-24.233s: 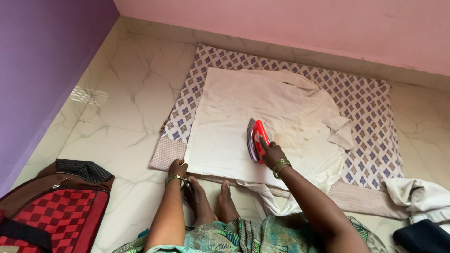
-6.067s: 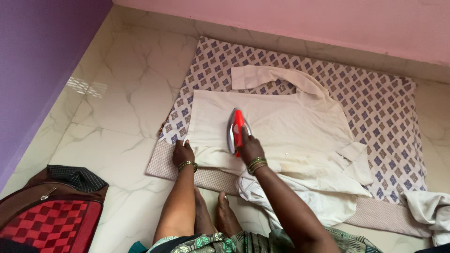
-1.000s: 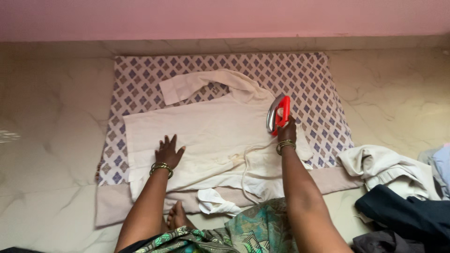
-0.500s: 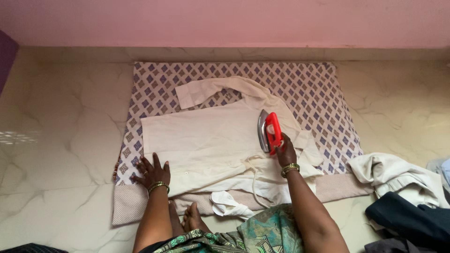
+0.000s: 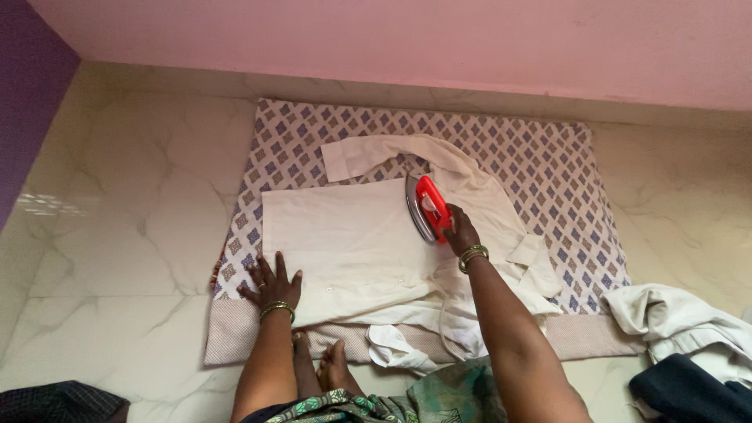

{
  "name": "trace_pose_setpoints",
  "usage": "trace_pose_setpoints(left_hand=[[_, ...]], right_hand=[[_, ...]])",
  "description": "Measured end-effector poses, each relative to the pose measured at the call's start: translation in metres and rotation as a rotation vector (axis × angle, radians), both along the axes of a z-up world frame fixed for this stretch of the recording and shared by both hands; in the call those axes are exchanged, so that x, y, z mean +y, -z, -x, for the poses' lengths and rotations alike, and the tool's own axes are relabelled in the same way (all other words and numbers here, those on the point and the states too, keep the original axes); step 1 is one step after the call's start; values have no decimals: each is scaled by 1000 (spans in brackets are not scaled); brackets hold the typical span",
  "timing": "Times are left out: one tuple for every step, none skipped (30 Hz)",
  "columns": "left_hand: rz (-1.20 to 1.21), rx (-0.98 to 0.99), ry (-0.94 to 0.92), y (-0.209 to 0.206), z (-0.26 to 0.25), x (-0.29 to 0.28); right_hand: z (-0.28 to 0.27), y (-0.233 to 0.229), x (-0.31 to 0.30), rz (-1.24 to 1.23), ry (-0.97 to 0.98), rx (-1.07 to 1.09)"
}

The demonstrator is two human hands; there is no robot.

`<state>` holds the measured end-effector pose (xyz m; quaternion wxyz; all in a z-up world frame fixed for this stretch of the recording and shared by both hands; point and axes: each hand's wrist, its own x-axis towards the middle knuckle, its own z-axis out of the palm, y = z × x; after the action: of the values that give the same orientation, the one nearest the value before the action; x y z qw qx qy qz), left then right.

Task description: The person buttons a white shirt, lays it flat on a patterned mat, and irons it with a red electric iron. The person smooths the fabric with their hands and moves the iron across the shirt's body and sleeves.

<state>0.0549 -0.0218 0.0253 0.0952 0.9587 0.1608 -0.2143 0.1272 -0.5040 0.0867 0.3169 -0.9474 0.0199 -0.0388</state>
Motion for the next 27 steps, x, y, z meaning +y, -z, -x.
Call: trace_pose_setpoints(left_hand=[[-3, 1, -1, 1, 0, 1], [-5, 4, -1, 2, 0, 0], [-7, 6, -2, 3, 0, 0], [-7, 2, -2, 4, 0, 0], [-8, -3, -3, 4, 1, 0], [-8, -8, -5, 4, 1, 0], [0, -6, -5, 4, 2, 0], [8, -4, -5, 3, 1, 1], [16, -2, -5, 2, 1, 2], [19, -2, -2, 1, 1, 2], [21, -2, 1, 1, 1, 2], [22, -3, 5, 0, 1, 2], [22, -11, 2, 0, 1, 1], [20, -19, 1, 0, 1, 1], [17, -26, 0, 0, 1, 1], [22, -26, 1, 0, 2, 2], [26, -27, 2, -1, 3, 2], [32, -28, 2, -1, 2, 2], [29, -23, 2, -2, 1, 2], [27, -20, -2, -3, 2, 1], [24, -16, -6, -4, 3, 1], [18, -20, -4, -6, 3, 1], [12, -24, -3, -8, 2, 1], [7, -29, -1, -9, 3, 0], [1, -59, -3, -11, 6, 1], [-2, -90, -4, -13, 8, 1], [-5, -121, -6, -16, 9, 0]], right_hand=[[-7, 1, 7, 11, -4, -24], [-10, 1, 12, 13, 9, -8], [-12, 0, 19, 14, 23, 9], [-12, -2, 25, 16, 38, 26], [-9, -5, 30, 3, 30, 50], [-5, -8, 35, -10, 23, 73], [-1, -11, 40, -23, 15, 96], [5, -13, 45, -25, -33, 74], [12, -14, 49, -27, -80, 51], [18, -14, 53, -29, -126, 30], [21, -14, 56, -27, -147, 20], [24, -14, 60, -26, -166, 9], [25, -14, 63, -25, -186, -2], [24, -13, 67, -23, -165, 28], [21, -13, 71, -20, -143, 57], [18, -13, 74, -18, -122, 84], [15, -12, 79, -7, -115, 91], [11, -12, 83, 6, -109, 97], [7, -13, 88, 18, -102, 103], [5, -13, 92, 24, -96, 96], [3, -13, 97, 30, -89, 89], [2, -13, 101, 34, -81, 86], [2, -14, 104, 36, -72, 95], [3, -14, 105, 38, -63, 102], [3, -14, 107, 41, -54, 109], [5, -15, 108, 27, -73, 105], [9, -15, 107, 14, -91, 102]])
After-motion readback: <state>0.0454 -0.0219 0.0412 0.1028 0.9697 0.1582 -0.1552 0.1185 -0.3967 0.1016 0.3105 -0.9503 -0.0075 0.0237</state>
